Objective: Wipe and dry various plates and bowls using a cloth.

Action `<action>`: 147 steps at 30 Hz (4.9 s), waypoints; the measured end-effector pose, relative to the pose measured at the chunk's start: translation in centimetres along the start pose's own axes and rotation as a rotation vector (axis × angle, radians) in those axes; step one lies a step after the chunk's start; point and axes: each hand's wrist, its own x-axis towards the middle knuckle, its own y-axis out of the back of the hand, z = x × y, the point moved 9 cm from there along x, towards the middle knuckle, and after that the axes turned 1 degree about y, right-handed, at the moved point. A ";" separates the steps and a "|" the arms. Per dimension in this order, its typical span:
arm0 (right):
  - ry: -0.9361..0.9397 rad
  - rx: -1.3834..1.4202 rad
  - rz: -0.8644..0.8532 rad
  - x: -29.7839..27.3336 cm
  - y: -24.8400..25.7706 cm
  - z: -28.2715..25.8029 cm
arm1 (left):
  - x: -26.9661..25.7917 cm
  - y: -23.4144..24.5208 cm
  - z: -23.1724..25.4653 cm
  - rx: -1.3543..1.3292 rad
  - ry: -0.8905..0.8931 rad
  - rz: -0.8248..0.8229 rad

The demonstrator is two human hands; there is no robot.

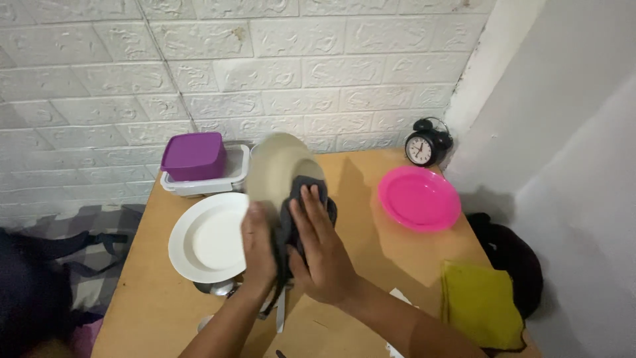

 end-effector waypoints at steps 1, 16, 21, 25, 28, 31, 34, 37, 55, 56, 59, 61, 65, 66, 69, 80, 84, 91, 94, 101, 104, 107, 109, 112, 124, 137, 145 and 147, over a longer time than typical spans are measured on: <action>0.053 -0.016 -0.010 0.0 -0.2 -0.8 | -0.4 -1.6 1.1 0.002 0.000 -0.104; 0.032 -0.186 0.141 1.9 4.1 0.9 | -1.3 -4.1 2.3 0.158 -0.256 -0.493; 0.114 -0.141 0.146 1.1 3.4 0.4 | -1.1 -3.3 2.4 0.139 -0.261 -0.526; -0.049 0.009 0.238 1.2 5.5 5.9 | 0.5 -1.1 -2.2 0.048 -0.189 -0.493; -0.123 0.130 0.243 0.4 5.3 8.4 | 1.5 2.2 -2.7 0.068 -0.137 -0.171; -0.270 0.784 0.373 -1.7 0.6 9.3 | -0.8 1.6 4.0 -0.158 0.264 0.251; 0.033 -0.040 -0.001 -0.5 0.1 0.3 | -1.3 1.3 2.0 -0.424 0.516 0.417; 0.073 -0.099 -0.113 -1.0 -1.9 -1.2 | 1.3 2.5 -4.8 0.001 0.333 0.145; -0.122 0.347 -0.003 -0.2 -1.8 -0.6 | -1.2 3.4 4.2 -0.088 0.166 0.359; -0.124 0.350 -0.001 -1.0 -2.2 0.1 | -0.8 3.4 2.6 -0.084 0.166 0.359; 0.131 -0.147 -0.122 -2.6 -3.4 -0.8 | -0.1 2.7 -2.0 0.051 0.288 0.244; 0.046 0.166 -0.090 -2.1 -1.6 0.0 | 0.0 -0.6 -1.8 -0.078 0.116 -0.144; 0.311 -0.281 0.044 -1.0 1.9 1.3 | -0.5 -2.3 1.2 -0.019 -0.094 -0.333; 0.239 -0.241 0.097 -0.2 3.1 2.3 | -0.9 -3.1 2.7 0.087 -0.183 -0.406; 0.027 0.137 0.233 0.0 4.8 7.8 | -1.5 -3.6 4.4 0.199 -0.272 -0.498; 0.199 -0.242 0.056 0.9 2.4 -2.0 | -1.6 -3.6 4.5 0.322 -0.207 -0.536; 0.185 -0.191 0.165 1.5 5.0 1.0 | -0.4 -2.1 1.4 0.110 -0.194 -0.549; -0.905 1.220 0.519 -1.3 -0.1 10.8 | -1.0 1.7 4.3 -0.253 0.365 0.295; -0.050 0.185 0.126 0.2 1.3 1.4 | -1.9 0.8 6.0 -0.370 0.386 0.426; 0.174 -0.148 -0.070 0.3 1.4 1.1 | -0.6 -1.0 -5.4 -0.206 0.217 -0.162; 0.115 -0.145 -0.013 0.7 4.3 4.2 | -1.3 -2.8 -2.6 0.039 -0.089 -0.449; -0.152 0.586 0.161 -0.6 4.8 9.8 | -0.5 -1.4 -4.5 0.000 -0.145 -0.513; -0.158 0.499 0.128 0.2 4.2 8.3 | 1.6 1.5 -7.0 -0.216 -0.041 -0.364; -0.151 0.374 0.082 -0.4 1.0 3.9 | -1.6 3.1 3.9 0.077 0.235 0.210; 0.160 -0.023 0.055 -0.7 3.8 0.3 | -3.6 -4.1 4.4 0.219 -0.165 -0.413; -0.138 0.270 0.094 -0.6 -0.1 0.8 | -3.3 2.9 1.1 -0.089 0.453 0.406; 0.148 -0.131 -0.067 -1.6 1.7 1.7 | -3.2 -4.2 3.9 0.061 -0.174 -0.365; 0.079 -0.013 0.035 0.3 4.2 1.9 | -3.5 -4.2 5.5 0.143 -0.244 -0.450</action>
